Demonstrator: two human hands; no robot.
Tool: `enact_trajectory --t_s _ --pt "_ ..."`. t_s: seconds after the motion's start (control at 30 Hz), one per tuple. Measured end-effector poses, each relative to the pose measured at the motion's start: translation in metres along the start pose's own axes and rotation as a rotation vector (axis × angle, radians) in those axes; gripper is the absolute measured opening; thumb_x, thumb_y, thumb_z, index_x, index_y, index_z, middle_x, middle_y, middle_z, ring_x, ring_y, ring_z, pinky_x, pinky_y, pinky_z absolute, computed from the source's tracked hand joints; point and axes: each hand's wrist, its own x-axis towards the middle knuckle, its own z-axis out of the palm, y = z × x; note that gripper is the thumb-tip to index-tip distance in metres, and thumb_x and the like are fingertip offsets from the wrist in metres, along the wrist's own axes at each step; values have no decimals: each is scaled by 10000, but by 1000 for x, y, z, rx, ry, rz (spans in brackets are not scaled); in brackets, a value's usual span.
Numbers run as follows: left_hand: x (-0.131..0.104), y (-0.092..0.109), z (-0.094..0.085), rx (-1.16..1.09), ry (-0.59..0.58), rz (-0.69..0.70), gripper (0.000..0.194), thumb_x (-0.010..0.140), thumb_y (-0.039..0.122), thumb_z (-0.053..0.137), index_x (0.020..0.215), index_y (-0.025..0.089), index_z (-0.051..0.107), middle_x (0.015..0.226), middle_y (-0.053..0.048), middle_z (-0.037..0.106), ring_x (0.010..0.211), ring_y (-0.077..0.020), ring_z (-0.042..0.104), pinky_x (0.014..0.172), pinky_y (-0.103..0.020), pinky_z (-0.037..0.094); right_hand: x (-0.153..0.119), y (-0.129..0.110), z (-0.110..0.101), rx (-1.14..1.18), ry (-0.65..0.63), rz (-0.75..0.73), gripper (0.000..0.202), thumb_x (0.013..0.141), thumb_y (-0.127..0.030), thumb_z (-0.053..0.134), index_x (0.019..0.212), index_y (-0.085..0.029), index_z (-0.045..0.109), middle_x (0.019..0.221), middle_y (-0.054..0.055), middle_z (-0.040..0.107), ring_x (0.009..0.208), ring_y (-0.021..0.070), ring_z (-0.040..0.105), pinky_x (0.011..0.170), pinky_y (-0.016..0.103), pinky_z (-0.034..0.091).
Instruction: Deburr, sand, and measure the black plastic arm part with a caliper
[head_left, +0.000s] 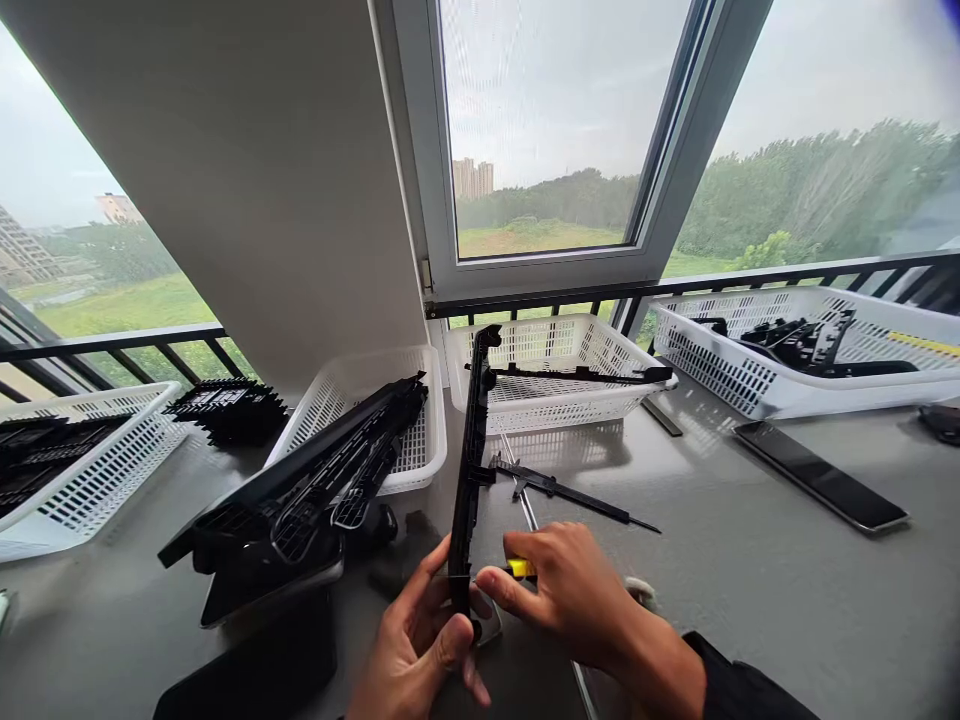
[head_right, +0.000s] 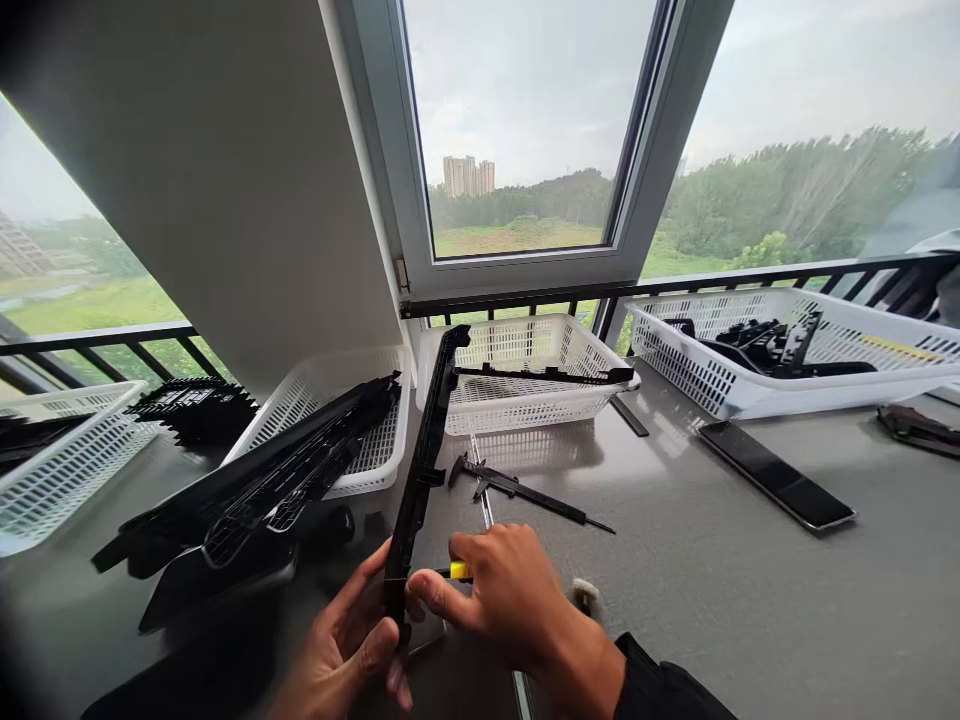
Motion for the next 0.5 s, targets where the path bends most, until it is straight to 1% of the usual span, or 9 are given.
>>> enact_trajectory --t_s 0.13,0.27,0.33,0.43,0.5 --pt "2 -6 -2 -4 8 29 688 883 466 864 1515 344 622 1156 -84 737 577 -82 578 545 -309 660 -2 -2 -3 22 -15 -45 814 1039 -835 258 654 -207 605 579 32 639 553 156 529 614 337 163" --pt "6 -14 -5 -17 18 58 701 874 457 870 1513 320 618 1250 -120 730 557 -80 586 512 -315 655 -3 -3 -1 26 -37 -57 816 1042 -831 262 641 -207 600 572 38 639 537 156 528 606 338 166" --pt "7 -16 -6 -20 30 46 693 885 445 862 1519 325 606 1232 -114 735 564 -87 596 518 -328 663 -2 -3 0 21 -41 -36 819 1036 -840 275 638 -207 609 572 42 645 535 160 531 606 338 168" --pt "6 -14 -6 -15 51 51 682 904 436 846 1525 320 590 1146 -81 732 566 -88 602 527 -330 666 -2 -2 -2 30 -25 -1 829 1008 -876 302 627 -209 614 562 38 637 536 161 525 602 336 166" --pt "5 -13 -6 -14 49 56 712 895 430 857 1537 318 570 1077 -57 725 563 -90 602 515 -323 662 -2 -1 -2 72 -16 -11 845 1005 -885 275 630 -210 618 568 32 634 549 159 525 603 330 180"
